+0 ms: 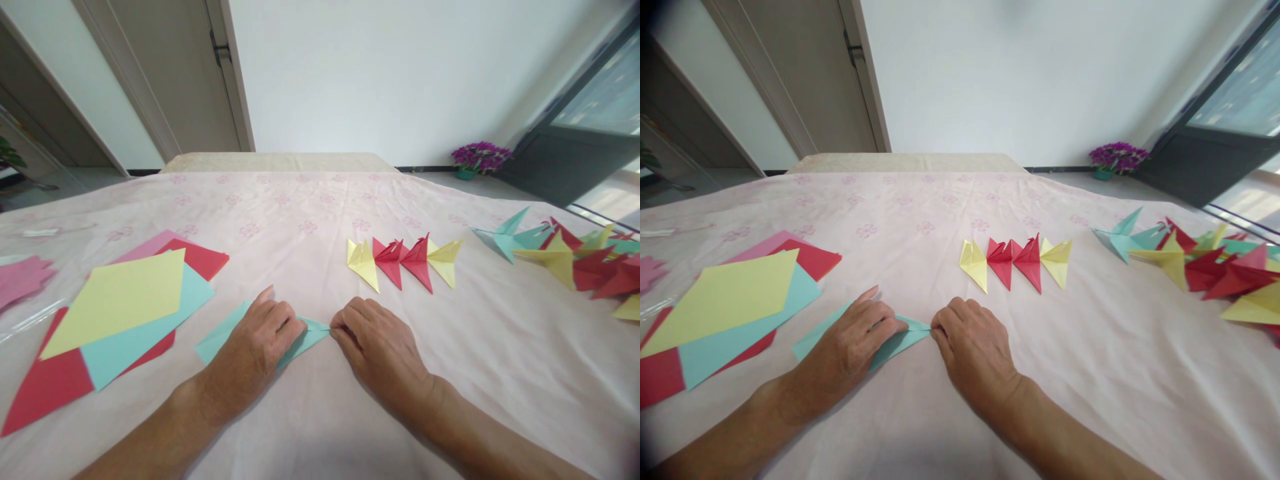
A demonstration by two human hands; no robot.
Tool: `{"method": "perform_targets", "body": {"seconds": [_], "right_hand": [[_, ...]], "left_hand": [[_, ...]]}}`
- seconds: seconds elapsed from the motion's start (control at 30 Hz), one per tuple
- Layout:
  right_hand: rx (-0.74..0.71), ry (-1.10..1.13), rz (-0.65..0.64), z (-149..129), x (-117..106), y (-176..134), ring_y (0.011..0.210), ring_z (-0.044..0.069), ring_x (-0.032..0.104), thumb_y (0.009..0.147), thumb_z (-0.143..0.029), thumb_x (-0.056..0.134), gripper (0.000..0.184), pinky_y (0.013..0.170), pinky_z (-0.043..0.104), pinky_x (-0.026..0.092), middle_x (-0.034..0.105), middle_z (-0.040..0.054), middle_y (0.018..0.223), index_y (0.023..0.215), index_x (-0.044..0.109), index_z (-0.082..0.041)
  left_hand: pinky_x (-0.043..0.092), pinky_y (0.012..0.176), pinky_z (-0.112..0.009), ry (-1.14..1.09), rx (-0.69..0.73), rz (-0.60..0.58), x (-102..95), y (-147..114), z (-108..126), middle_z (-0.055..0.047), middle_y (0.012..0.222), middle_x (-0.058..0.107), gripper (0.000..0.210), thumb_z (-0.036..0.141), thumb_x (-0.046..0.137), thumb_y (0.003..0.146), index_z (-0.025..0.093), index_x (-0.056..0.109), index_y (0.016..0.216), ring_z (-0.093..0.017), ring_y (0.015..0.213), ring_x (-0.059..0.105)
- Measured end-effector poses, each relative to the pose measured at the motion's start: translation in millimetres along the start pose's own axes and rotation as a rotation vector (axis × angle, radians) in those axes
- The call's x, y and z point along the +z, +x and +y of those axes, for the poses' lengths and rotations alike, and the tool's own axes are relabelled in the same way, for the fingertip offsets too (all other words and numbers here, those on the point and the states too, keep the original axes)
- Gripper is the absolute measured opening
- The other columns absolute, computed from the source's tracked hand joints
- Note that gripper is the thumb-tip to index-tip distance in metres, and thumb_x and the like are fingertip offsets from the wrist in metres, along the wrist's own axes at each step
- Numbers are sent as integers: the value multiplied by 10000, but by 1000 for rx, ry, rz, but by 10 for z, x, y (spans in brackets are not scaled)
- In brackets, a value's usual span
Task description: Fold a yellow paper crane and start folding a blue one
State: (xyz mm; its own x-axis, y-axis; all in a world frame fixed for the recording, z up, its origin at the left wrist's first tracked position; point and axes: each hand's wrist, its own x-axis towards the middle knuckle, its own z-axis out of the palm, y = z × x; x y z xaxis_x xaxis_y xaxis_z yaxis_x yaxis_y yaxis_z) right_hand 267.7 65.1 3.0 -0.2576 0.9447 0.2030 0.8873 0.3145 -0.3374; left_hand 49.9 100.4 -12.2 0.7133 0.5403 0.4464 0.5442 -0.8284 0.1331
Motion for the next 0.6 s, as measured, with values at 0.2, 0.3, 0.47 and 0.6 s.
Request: {"method": "perform_targets", "body": {"seconds": [0.2,0.3,0.47,0.6], "right_hand": [[-76,-110,37,21,53,-10,723,166,502,955,-232,545,195,663,297,325,581,16,774,776,616,-200],[-80,-117,45,15,52,-13,721,163,500,951,-229,550,189,662,295,324,579,14,771,777,617,-202],[-102,-134,57,3,35,-28,708,161,488,960,-229,535,210,642,293,312,577,14,766,769,619,-203],[-133,-151,85,11,33,-35,705,164,486,950,-216,553,191,642,296,307,578,9,759,777,632,-211]], "left_hand": [[375,1077,-547,12,16,19,-14,6,1,-12,793,514,253,22,390,914,162,600,890,-163,784,505],[373,1077,-547,9,8,20,-16,5,6,-15,799,515,259,22,387,916,159,607,904,-162,780,501],[374,1073,-557,9,2,29,1,6,4,-12,816,526,274,36,417,926,177,625,1032,-157,773,503],[377,1068,-576,34,29,33,26,1,-15,-8,830,536,323,46,438,933,211,625,1138,-148,762,499]]}}
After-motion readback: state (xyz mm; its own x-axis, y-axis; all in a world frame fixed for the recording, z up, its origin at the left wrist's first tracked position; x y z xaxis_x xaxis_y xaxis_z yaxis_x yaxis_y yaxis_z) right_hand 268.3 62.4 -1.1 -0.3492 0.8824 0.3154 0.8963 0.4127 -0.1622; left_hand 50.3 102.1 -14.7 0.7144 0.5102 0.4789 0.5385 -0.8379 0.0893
